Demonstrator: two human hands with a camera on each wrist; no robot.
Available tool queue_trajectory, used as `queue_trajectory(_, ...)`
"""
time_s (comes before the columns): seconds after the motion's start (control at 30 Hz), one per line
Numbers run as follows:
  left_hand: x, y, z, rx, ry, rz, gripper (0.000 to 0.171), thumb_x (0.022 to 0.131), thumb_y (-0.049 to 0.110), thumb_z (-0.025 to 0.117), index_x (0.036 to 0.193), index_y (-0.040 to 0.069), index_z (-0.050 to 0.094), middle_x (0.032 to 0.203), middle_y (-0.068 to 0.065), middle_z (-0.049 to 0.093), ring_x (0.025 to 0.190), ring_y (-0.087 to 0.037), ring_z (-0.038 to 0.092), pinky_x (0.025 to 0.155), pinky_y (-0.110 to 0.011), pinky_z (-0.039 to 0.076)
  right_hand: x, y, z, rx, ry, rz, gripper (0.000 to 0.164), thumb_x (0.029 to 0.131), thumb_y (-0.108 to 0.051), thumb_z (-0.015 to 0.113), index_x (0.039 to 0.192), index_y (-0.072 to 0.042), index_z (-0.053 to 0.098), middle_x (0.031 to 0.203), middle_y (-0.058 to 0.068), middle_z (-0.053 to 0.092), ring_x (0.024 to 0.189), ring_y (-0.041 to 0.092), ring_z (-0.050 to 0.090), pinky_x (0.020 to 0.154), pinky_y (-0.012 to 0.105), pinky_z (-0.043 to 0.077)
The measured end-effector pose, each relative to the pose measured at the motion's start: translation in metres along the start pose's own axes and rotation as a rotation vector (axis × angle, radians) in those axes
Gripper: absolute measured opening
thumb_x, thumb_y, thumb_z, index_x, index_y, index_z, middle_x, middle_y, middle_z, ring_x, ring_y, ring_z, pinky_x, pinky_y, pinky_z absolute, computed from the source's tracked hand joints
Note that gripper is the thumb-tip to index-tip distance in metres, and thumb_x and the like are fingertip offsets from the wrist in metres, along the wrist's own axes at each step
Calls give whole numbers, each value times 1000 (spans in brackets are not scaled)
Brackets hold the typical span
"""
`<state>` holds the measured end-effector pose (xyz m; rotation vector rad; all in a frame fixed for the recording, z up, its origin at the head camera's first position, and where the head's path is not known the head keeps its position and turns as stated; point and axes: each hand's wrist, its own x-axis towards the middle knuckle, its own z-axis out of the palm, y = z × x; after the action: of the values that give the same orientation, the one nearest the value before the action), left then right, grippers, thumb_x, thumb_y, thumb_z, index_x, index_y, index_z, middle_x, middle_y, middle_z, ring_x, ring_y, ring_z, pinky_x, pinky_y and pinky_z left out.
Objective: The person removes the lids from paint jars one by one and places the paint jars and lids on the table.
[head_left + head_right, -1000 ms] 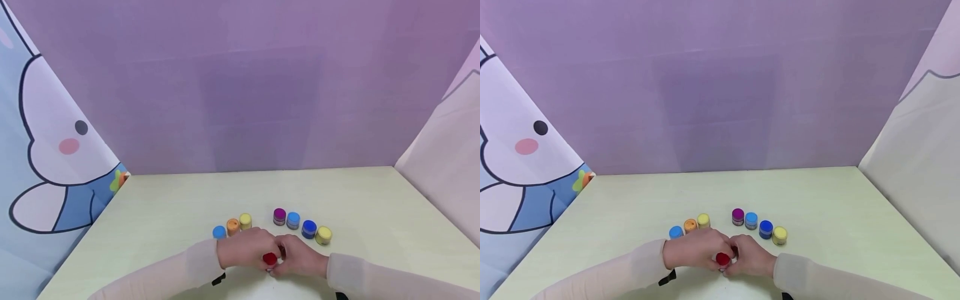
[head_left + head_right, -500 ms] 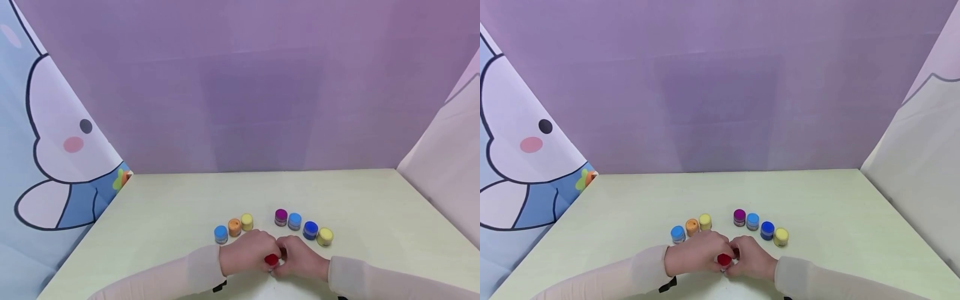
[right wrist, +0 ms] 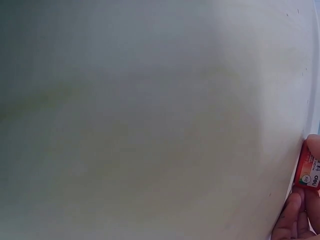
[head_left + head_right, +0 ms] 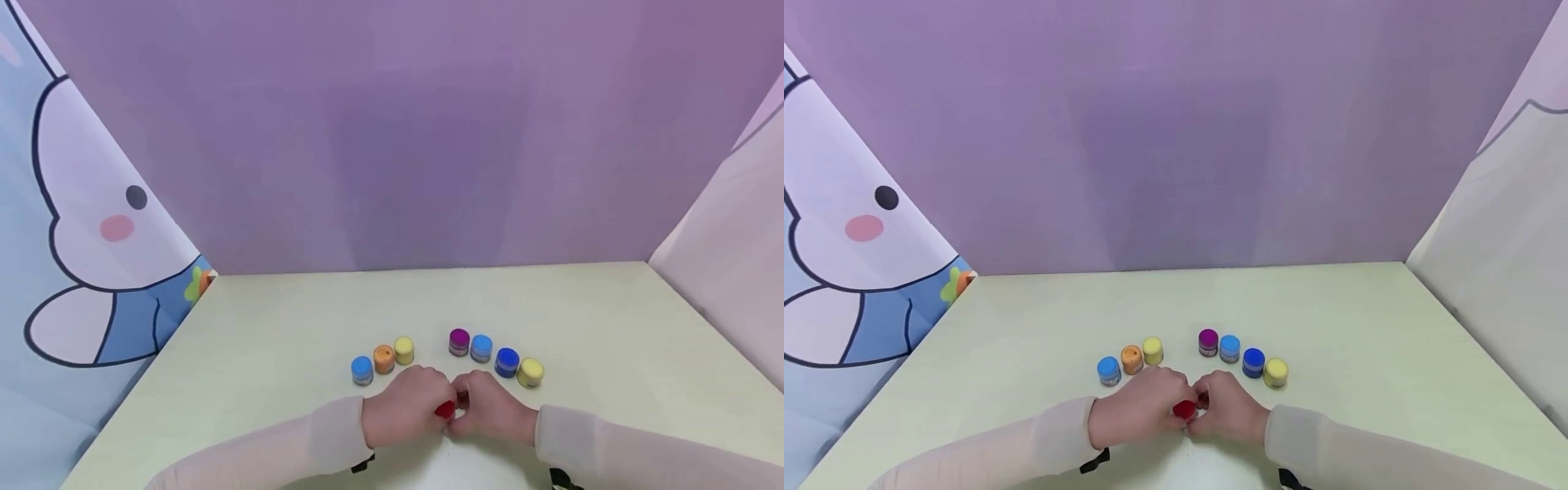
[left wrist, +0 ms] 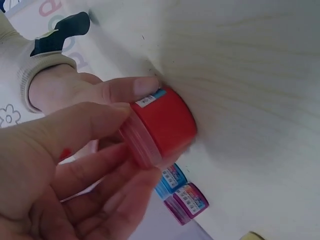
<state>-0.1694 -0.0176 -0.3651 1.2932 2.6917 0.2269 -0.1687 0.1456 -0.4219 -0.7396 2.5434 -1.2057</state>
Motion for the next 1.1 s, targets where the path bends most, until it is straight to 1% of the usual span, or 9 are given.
queue_trajectory(0.13, 0, 1, -1, 105, 20, -23, 14, 73, 19, 73, 69, 21, 60, 55, 13, 44, 51, -2, 40, 50, -14, 33, 2, -1, -2, 4, -2, -12, 23, 63, -17, 79, 83, -17, 67, 68, -11, 58, 60, 6, 49, 58, 24, 44)
queue_trajectory(0.37, 2, 6, -2, 114, -14, -79, 15, 71, 22, 75, 74, 20, 61, 57, 12, 48, 52, -3, 42, 51, -15, 35, 1, -2, 0, 27, -13, -16, 24, 63, -13, 78, 83, -18, 67, 70, -12, 60, 61, 6, 50, 60, 24, 45)
queue_trajectory(0.53, 4, 8, -3, 134, -9, -68, 15, 70, 22, 75, 74, 20, 61, 56, 12, 47, 51, -3, 42, 49, -16, 34, 1, -1, 0, 25, -24, -34, 25, 63, -12, 78, 83, -19, 66, 69, -11, 59, 61, 5, 48, 58, 24, 44)
queue_trajectory(0.67, 2, 3, -3, 127, -18, -45, 14, 72, 26, 75, 76, 20, 62, 58, 12, 48, 52, -3, 42, 52, -15, 35, 2, -1, -2, 3, -27, -47, 24, 64, -15, 78, 84, -19, 66, 70, -11, 59, 61, 5, 49, 59, 24, 44)
queue_trajectory(0.77, 0, -6, -4, 141, -28, 46, 16, 74, 30, 74, 79, 20, 63, 62, 13, 48, 55, -1, 42, 54, -12, 35, 3, -1, -3, 0, -25, -51, 24, 64, -18, 79, 85, -17, 67, 71, -12, 59, 62, 5, 50, 60, 24, 46)
queue_trajectory(0.87, -3, -16, -7, 201, -36, 231, 20, 74, 34, 73, 88, 22, 65, 72, 14, 54, 63, 0, 45, 60, -9, 35, 4, -2, -3, -1, -33, -38, 26, 64, -22, 80, 85, -17, 66, 69, -12, 58, 61, 4, 49, 58, 22, 43)
queue_trajectory(0.97, -2, -24, -12, 271, -28, 415, 22, 78, 31, 70, 98, 23, 66, 88, 14, 60, 75, 1, 51, 68, -8, 36, 5, -3, -4, 4, -47, -15, 27, 66, -25, 79, 89, -18, 66, 70, -12, 59, 62, 4, 47, 56, 21, 40)
queue_trajectory(1.03, 1, -27, -15, 294, -20, 497, 23, 82, 26, 66, 105, 23, 66, 98, 12, 62, 84, 2, 54, 73, -8, 37, 5, -3, -5, 9, -52, -5, 28, 67, -24, 79, 91, -19, 66, 71, -13, 59, 62, 5, 46, 56, 21, 38)
queue_trajectory(1.1, 5, -29, -17, 302, -24, 545, 23, 85, 19, 63, 108, 22, 65, 102, 12, 62, 89, 2, 54, 76, -8, 37, 4, -2, -6, 17, -52, 3, 28, 67, -24, 79, 91, -19, 66, 73, -13, 60, 62, 5, 46, 56, 22, 38)
